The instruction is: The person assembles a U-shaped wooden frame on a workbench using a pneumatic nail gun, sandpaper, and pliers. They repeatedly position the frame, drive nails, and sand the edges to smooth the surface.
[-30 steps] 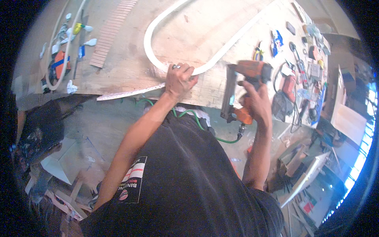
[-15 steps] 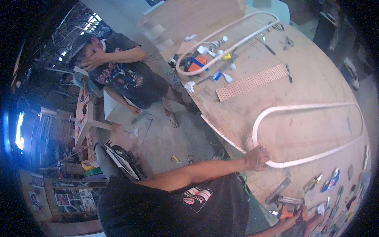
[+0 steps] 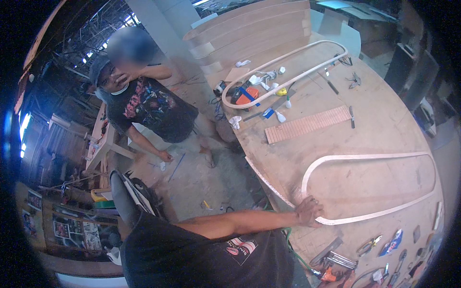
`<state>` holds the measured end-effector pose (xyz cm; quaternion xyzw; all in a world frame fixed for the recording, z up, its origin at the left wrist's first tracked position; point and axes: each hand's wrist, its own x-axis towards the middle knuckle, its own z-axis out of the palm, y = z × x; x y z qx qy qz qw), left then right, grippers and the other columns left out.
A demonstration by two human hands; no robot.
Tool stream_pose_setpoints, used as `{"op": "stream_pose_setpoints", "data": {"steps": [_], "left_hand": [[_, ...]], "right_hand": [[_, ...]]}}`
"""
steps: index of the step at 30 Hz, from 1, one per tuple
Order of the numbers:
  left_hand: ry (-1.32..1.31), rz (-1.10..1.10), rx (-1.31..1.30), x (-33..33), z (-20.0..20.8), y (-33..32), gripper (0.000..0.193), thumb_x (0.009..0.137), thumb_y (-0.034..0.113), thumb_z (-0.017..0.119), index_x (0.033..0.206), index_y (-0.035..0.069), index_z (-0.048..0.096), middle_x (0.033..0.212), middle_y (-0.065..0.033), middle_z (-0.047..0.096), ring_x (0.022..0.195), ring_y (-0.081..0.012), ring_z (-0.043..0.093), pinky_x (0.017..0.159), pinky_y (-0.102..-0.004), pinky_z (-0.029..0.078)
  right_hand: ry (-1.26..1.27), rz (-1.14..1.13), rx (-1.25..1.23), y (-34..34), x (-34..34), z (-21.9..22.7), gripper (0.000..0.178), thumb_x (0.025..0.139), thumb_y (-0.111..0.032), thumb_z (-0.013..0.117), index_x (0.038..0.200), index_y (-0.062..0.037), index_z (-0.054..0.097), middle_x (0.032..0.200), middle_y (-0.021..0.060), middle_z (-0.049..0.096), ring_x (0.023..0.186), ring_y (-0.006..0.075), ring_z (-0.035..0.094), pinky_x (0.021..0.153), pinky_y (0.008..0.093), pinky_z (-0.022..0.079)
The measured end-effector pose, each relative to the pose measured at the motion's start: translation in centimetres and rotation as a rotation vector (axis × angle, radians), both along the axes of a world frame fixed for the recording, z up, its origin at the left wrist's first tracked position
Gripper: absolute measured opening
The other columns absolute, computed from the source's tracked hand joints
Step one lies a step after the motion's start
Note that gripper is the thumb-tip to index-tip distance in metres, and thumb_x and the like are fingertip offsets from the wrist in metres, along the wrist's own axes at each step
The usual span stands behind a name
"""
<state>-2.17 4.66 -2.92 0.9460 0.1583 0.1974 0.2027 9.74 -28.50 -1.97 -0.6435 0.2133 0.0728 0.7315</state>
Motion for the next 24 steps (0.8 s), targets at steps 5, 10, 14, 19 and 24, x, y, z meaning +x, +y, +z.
{"op": "stream_pose_setpoints", "data": {"steps": [5, 10, 14, 19, 24], "left_hand": [[0.169, -0.066, -0.073, 1.1, 0.8, -0.1, 0.040, 0.069, 0.051, 0.079, 0.082, 0.014, 0.071, 0.089, -0.0047, 0.065, 0.089, -0.0262, 0.067, 0.086, -0.0444, 0.043], [0.227, -0.123, -0.201, 2.2, 0.1, -1.1, 0.037, 0.073, 0.037, 0.078, 0.094, 0.009, 0.067, 0.102, -0.0127, 0.065, 0.097, -0.0315, 0.067, 0.092, -0.0489, 0.043], [0.100, -0.179, -0.194, 2.7, -3.3, -0.9, 0.043, 0.074, 0.031, 0.078, 0.105, 0.006, 0.063, 0.110, -0.0144, 0.062, 0.101, -0.0342, 0.066, 0.092, -0.0508, 0.045], [0.072, -0.306, -0.225, 2.9, -3.8, 0.0, 0.039, 0.074, 0.023, 0.077, 0.105, 0.004, 0.062, 0.107, -0.0155, 0.059, 0.100, -0.0374, 0.063, 0.086, -0.0542, 0.048], [0.057, -0.349, -0.236, 2.5, -3.0, 0.1, 0.039, 0.070, 0.017, 0.075, 0.105, 0.005, 0.062, 0.104, -0.0144, 0.058, 0.100, -0.0377, 0.063, 0.085, -0.0554, 0.048]], "right_hand": [[0.005, 0.008, -0.013, -0.6, -0.2, -0.4, 0.042, 0.102, -0.035, 0.064, 0.130, -0.0038, 0.067, 0.112, 0.0094, 0.064, 0.093, 0.0201, 0.062, 0.071, 0.0371, 0.059], [0.007, 0.014, -0.027, -0.8, -0.1, -0.6, 0.043, 0.102, -0.036, 0.064, 0.130, -0.0036, 0.067, 0.112, 0.0096, 0.064, 0.093, 0.0203, 0.062, 0.072, 0.0371, 0.059], [0.011, 0.017, -0.025, -0.7, -0.1, -0.6, 0.043, 0.102, -0.036, 0.064, 0.130, -0.0035, 0.067, 0.112, 0.0097, 0.064, 0.093, 0.0205, 0.062, 0.072, 0.0371, 0.059], [0.007, 0.007, -0.027, -1.0, -0.2, -0.6, 0.044, 0.102, -0.037, 0.064, 0.130, -0.0033, 0.067, 0.112, 0.0098, 0.064, 0.093, 0.0207, 0.062, 0.072, 0.0372, 0.059], [0.008, 0.007, -0.036, -1.1, -0.2, -0.5, 0.044, 0.102, -0.037, 0.064, 0.130, -0.0031, 0.067, 0.111, 0.0100, 0.064, 0.093, 0.0209, 0.063, 0.072, 0.0372, 0.059]]}}
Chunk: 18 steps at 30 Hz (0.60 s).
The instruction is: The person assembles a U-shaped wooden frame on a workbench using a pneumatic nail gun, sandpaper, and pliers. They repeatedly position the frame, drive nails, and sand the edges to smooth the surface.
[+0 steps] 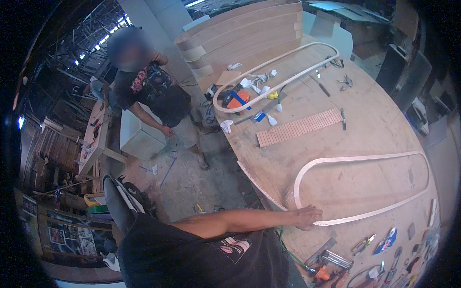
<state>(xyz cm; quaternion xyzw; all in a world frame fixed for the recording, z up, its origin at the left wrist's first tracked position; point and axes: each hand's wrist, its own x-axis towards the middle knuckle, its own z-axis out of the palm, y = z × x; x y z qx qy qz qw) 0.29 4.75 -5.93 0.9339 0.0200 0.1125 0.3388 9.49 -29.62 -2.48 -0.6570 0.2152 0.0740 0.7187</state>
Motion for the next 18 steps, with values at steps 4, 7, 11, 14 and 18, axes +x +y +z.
{"op": "stream_pose_setpoints", "data": {"steps": [4, 7, 11, 14, 18], "left_hand": [[0.151, -0.036, -0.061, 0.4, 1.6, 0.6, 0.038, 0.069, 0.013, 0.074, 0.105, 0.005, 0.064, 0.106, -0.0139, 0.060, 0.103, -0.0366, 0.064, 0.087, -0.0560, 0.047], [0.264, -0.034, -0.111, 0.7, 4.2, 0.7, 0.035, 0.069, 0.013, 0.075, 0.102, 0.005, 0.066, 0.109, -0.0143, 0.063, 0.105, -0.0356, 0.065, 0.090, -0.0550, 0.047], [0.225, 0.105, -0.140, 0.4, 4.4, 0.1, 0.032, 0.067, 0.020, 0.077, 0.093, 0.005, 0.069, 0.105, -0.0154, 0.067, 0.104, -0.0349, 0.066, 0.092, -0.0528, 0.047], [0.254, 0.134, -0.080, 0.8, 4.7, -0.2, 0.032, 0.067, 0.025, 0.078, 0.090, 0.005, 0.069, 0.098, -0.0158, 0.068, 0.100, -0.0359, 0.068, 0.093, -0.0509, 0.047], [0.235, 0.158, -0.028, 1.1, 5.4, -0.5, 0.030, 0.067, 0.026, 0.077, 0.087, 0.005, 0.069, 0.091, -0.0169, 0.068, 0.096, -0.0368, 0.068, 0.093, -0.0494, 0.047]], "right_hand": [[0.003, 0.005, -0.008, 0.2, 0.0, -0.1, 0.044, 0.102, -0.037, 0.064, 0.130, -0.0029, 0.067, 0.111, 0.0101, 0.065, 0.093, 0.0210, 0.063, 0.072, 0.0373, 0.059], [0.006, 0.003, -0.017, 0.3, 0.1, -0.1, 0.045, 0.102, -0.038, 0.064, 0.130, -0.0028, 0.067, 0.111, 0.0102, 0.065, 0.093, 0.0211, 0.063, 0.072, 0.0373, 0.059], [0.014, 0.019, -0.020, 1.7, 0.4, 0.0, 0.045, 0.102, -0.038, 0.064, 0.130, -0.0026, 0.067, 0.111, 0.0104, 0.065, 0.093, 0.0213, 0.063, 0.072, 0.0373, 0.059], [0.020, 0.026, -0.026, 2.4, 0.3, 0.1, 0.045, 0.102, -0.038, 0.064, 0.130, -0.0025, 0.067, 0.111, 0.0105, 0.065, 0.093, 0.0214, 0.063, 0.073, 0.0374, 0.059], [0.014, 0.034, -0.030, 3.0, 0.4, 0.1, 0.046, 0.102, -0.038, 0.064, 0.130, -0.0023, 0.067, 0.111, 0.0106, 0.065, 0.093, 0.0215, 0.063, 0.073, 0.0374, 0.059]]}}
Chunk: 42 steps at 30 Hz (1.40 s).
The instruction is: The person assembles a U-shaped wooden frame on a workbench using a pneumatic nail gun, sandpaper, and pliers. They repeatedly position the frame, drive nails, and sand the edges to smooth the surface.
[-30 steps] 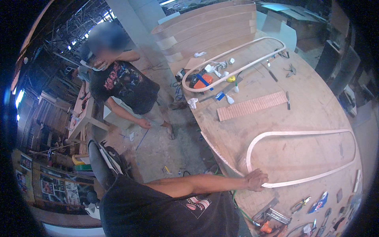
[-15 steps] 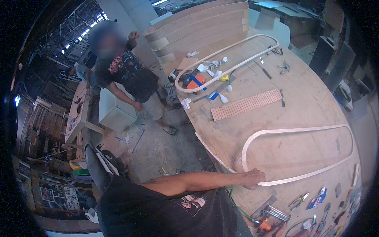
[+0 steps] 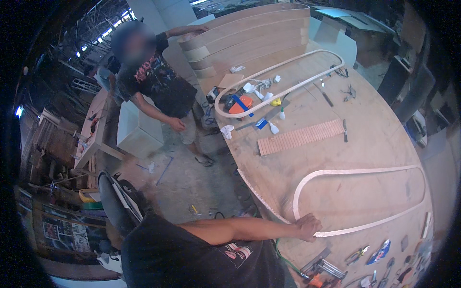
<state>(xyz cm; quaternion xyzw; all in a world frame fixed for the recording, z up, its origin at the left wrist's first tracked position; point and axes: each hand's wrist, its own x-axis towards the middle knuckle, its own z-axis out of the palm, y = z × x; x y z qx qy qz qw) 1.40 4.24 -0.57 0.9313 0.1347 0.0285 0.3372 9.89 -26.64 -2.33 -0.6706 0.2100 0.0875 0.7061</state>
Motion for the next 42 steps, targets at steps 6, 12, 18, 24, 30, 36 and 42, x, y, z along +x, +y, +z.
{"op": "stream_pose_setpoints", "data": {"steps": [6, 12, 18, 24, 30, 36, 42], "left_hand": [[-0.001, -0.058, -0.157, 0.3, -1.4, 0.4, 0.032, 0.066, 0.019, 0.076, 0.090, 0.000, 0.067, 0.098, -0.0228, 0.067, 0.099, -0.0419, 0.068, 0.088, -0.0514, 0.054], [-0.028, -0.146, -0.173, 0.6, -2.7, 0.7, 0.031, 0.069, 0.013, 0.072, 0.096, 0.000, 0.066, 0.104, -0.0224, 0.066, 0.104, -0.0424, 0.067, 0.091, -0.0519, 0.054], [-0.012, -0.158, -0.190, 0.4, -1.9, 0.6, 0.034, 0.067, 0.008, 0.070, 0.099, -0.001, 0.064, 0.107, -0.0224, 0.065, 0.108, -0.0423, 0.065, 0.093, -0.0510, 0.053], [0.013, -0.172, -0.176, 0.6, -2.1, 0.6, 0.038, 0.065, 0.004, 0.069, 0.103, -0.002, 0.064, 0.110, -0.0227, 0.064, 0.110, -0.0423, 0.064, 0.094, -0.0500, 0.054], [0.002, -0.193, -0.210, 0.4, -2.0, 1.0, 0.038, 0.062, 0.000, 0.068, 0.100, -0.003, 0.065, 0.109, -0.0230, 0.064, 0.111, -0.0425, 0.064, 0.094, -0.0487, 0.054], [-0.007, -0.227, -0.231, 0.5, -1.7, 1.3, 0.036, 0.061, 0.001, 0.070, 0.097, -0.004, 0.065, 0.109, -0.0237, 0.064, 0.111, -0.0426, 0.063, 0.095, -0.0481, 0.053], [-0.080, -0.254, -0.304, 0.9, -4.3, 1.5, 0.047, 0.053, 0.005, 0.074, 0.098, -0.003, 0.062, 0.112, -0.0242, 0.061, 0.118, -0.0396, 0.059, 0.097, -0.0427, 0.052]], "right_hand": [[-0.001, 0.015, -0.003, 1.0, 0.3, 0.2, 0.046, 0.102, -0.039, 0.064, 0.130, -0.0021, 0.067, 0.111, 0.0108, 0.065, 0.093, 0.0218, 0.063, 0.073, 0.0374, 0.059], [-0.006, 0.026, -0.003, 1.8, 0.3, 0.3, 0.047, 0.102, -0.039, 0.064, 0.129, -0.0019, 0.067, 0.111, 0.0110, 0.066, 0.093, 0.0220, 0.064, 0.073, 0.0375, 0.059], [-0.005, 0.038, -0.002, 2.2, 0.5, 0.1, 0.047, 0.102, -0.040, 0.064, 0.129, -0.0016, 0.067, 0.111, 0.0112, 0.066, 0.093, 0.0222, 0.064, 0.073, 0.0376, 0.059], [-0.002, 0.055, 0.005, 2.5, 0.7, 0.0, 0.048, 0.102, -0.040, 0.064, 0.129, -0.0014, 0.067, 0.111, 0.0114, 0.066, 0.093, 0.0225, 0.064, 0.073, 0.0376, 0.059], [0.000, 0.065, 0.010, 2.8, 0.9, -0.3, 0.048, 0.102, -0.041, 0.064, 0.129, -0.0011, 0.067, 0.111, 0.0115, 0.066, 0.093, 0.0227, 0.064, 0.074, 0.0377, 0.059], [0.004, 0.074, 0.008, 3.2, 1.0, -0.6, 0.049, 0.102, -0.041, 0.064, 0.129, -0.0009, 0.067, 0.111, 0.0117, 0.066, 0.093, 0.0229, 0.064, 0.074, 0.0377, 0.059], [0.015, 0.092, 0.005, 3.9, 0.9, -0.9, 0.049, 0.102, -0.042, 0.064, 0.129, -0.0006, 0.067, 0.111, 0.0119, 0.067, 0.093, 0.0231, 0.065, 0.074, 0.0378, 0.059]]}}
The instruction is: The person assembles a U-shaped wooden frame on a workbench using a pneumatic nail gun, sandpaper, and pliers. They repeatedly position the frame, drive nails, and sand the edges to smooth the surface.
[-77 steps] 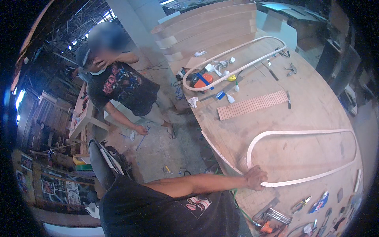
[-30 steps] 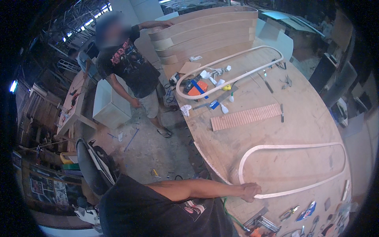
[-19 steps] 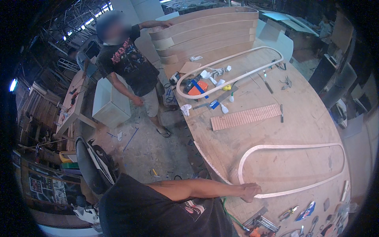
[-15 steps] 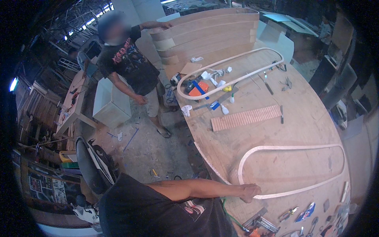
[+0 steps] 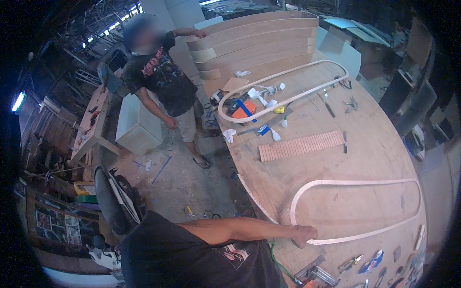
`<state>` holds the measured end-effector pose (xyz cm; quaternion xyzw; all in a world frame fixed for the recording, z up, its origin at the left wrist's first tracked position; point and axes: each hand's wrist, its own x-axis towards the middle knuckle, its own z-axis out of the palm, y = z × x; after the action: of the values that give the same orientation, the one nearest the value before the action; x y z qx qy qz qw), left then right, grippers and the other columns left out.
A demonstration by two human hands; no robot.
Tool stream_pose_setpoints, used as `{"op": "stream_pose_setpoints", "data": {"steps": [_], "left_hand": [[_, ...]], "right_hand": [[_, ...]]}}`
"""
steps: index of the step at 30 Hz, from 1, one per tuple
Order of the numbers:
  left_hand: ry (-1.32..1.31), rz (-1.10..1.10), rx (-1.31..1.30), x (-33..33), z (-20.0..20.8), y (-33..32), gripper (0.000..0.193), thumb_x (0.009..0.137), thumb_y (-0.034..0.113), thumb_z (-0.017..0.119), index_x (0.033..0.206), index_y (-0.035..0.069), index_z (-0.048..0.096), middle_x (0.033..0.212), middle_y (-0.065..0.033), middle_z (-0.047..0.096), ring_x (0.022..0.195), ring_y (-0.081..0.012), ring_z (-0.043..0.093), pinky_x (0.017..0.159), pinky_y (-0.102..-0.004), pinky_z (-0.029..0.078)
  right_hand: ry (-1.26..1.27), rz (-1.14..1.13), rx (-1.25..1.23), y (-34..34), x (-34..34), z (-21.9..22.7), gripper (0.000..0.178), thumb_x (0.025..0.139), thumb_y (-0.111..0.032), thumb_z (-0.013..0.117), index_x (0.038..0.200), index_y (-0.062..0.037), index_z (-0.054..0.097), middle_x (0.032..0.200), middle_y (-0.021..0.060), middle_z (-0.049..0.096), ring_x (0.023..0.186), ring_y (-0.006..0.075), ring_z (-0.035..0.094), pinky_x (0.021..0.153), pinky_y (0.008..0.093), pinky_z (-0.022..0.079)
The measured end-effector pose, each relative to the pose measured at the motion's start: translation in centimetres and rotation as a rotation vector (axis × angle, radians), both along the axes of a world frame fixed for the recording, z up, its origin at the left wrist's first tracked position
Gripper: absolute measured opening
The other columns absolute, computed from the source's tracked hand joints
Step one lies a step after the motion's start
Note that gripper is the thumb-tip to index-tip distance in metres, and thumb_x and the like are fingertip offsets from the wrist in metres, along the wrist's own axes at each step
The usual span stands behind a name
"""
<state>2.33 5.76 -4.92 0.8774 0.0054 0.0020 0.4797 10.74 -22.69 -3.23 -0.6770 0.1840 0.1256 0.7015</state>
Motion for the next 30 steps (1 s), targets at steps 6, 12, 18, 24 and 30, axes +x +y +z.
{"op": "stream_pose_setpoints", "data": {"steps": [6, 12, 18, 24, 30], "left_hand": [[-0.066, -0.043, 0.006, 0.0, -0.2, 0.2, 0.041, 0.054, 0.006, 0.073, 0.093, -0.003, 0.063, 0.104, -0.0232, 0.062, 0.109, -0.0423, 0.061, 0.095, -0.0474, 0.051], [-0.169, 0.043, 0.066, -0.2, -0.7, -0.4, 0.035, 0.062, 0.013, 0.078, 0.089, -0.002, 0.063, 0.098, -0.0228, 0.062, 0.102, -0.0426, 0.062, 0.090, -0.0491, 0.051], [-0.258, 0.104, 0.153, -0.4, -2.7, -1.2, 0.032, 0.071, 0.019, 0.078, 0.092, 0.002, 0.062, 0.100, -0.0197, 0.062, 0.098, -0.0419, 0.063, 0.089, -0.0500, 0.051], [-0.226, 0.125, 0.204, -0.6, -3.0, -1.6, 0.035, 0.081, 0.030, 0.078, 0.099, 0.004, 0.063, 0.107, -0.0190, 0.063, 0.103, -0.0402, 0.063, 0.091, -0.0492, 0.051], [-0.142, 0.205, 0.141, -0.6, -2.2, -2.1, 0.045, 0.087, 0.038, 0.078, 0.108, 0.003, 0.061, 0.118, -0.0202, 0.060, 0.110, -0.0398, 0.061, 0.096, -0.0487, 0.050]], "right_hand": [[0.011, 0.005, -0.002, 0.5, -0.3, -0.4, 0.050, 0.102, -0.042, 0.064, 0.129, -0.0004, 0.067, 0.111, 0.0121, 0.067, 0.093, 0.0234, 0.065, 0.074, 0.0378, 0.059], [0.018, 0.013, 0.001, 0.6, -0.3, -0.6, 0.051, 0.102, -0.043, 0.064, 0.129, -0.0001, 0.067, 0.110, 0.0123, 0.067, 0.093, 0.0236, 0.065, 0.075, 0.0379, 0.059], [0.019, 0.020, 0.004, 0.7, -0.3, -0.8, 0.051, 0.102, -0.043, 0.064, 0.129, 0.0001, 0.067, 0.110, 0.0125, 0.067, 0.093, 0.0238, 0.065, 0.075, 0.0379, 0.059], [0.015, 0.022, 0.003, 0.8, -0.1, -0.9, 0.052, 0.102, -0.044, 0.064, 0.129, 0.0003, 0.067, 0.110, 0.0127, 0.068, 0.093, 0.0241, 0.065, 0.075, 0.0380, 0.059], [0.009, 0.026, 0.008, 0.6, 0.3, -1.0, 0.052, 0.102, -0.044, 0.064, 0.129, 0.0006, 0.067, 0.110, 0.0129, 0.068, 0.093, 0.0243, 0.066, 0.075, 0.0380, 0.059]]}}
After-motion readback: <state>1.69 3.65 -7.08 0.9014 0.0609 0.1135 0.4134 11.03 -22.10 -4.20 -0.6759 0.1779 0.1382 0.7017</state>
